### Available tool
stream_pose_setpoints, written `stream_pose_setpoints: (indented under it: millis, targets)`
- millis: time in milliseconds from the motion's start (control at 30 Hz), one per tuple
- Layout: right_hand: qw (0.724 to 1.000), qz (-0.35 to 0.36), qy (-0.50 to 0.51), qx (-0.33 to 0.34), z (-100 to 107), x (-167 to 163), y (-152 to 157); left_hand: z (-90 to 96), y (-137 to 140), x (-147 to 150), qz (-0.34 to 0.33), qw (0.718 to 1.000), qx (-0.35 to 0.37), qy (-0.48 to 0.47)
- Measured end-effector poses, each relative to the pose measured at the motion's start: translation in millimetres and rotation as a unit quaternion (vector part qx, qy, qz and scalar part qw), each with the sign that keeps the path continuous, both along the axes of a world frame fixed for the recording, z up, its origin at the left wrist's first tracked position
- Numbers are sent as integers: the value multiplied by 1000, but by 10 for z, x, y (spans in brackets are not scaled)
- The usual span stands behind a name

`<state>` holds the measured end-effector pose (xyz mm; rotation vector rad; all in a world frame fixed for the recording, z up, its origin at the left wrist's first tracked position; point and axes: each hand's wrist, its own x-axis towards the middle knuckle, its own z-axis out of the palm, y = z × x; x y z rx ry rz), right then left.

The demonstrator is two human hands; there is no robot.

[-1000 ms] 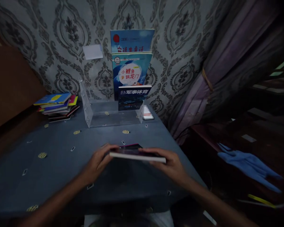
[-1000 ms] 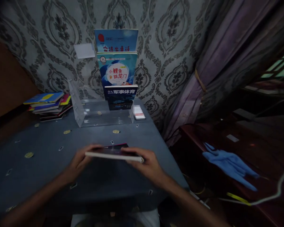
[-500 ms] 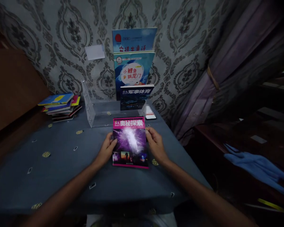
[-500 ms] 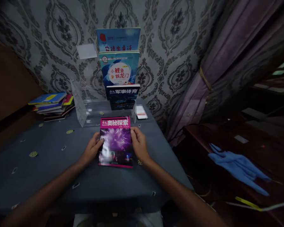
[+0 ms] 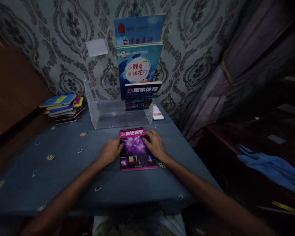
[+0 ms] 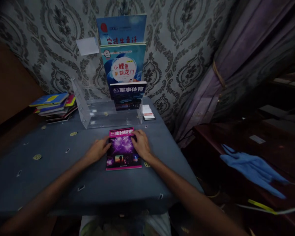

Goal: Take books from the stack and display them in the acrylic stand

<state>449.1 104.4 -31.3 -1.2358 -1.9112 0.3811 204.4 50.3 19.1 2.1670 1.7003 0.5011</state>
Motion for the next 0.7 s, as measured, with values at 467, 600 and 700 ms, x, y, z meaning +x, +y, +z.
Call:
stream_pose_setpoints:
  millis: [467, 600, 700]
  targets:
    - [957, 212, -197, 27, 261, -573, -97, -276, 185, -22, -14, 981, 149, 122]
    - [951, 220, -215, -6, 228, -746, 0, -252, 212, -49, -38, 983, 147, 103]
    - [951, 215, -220, -12, 211, -766, 32, -247, 221, -52, -35, 982, 148, 110]
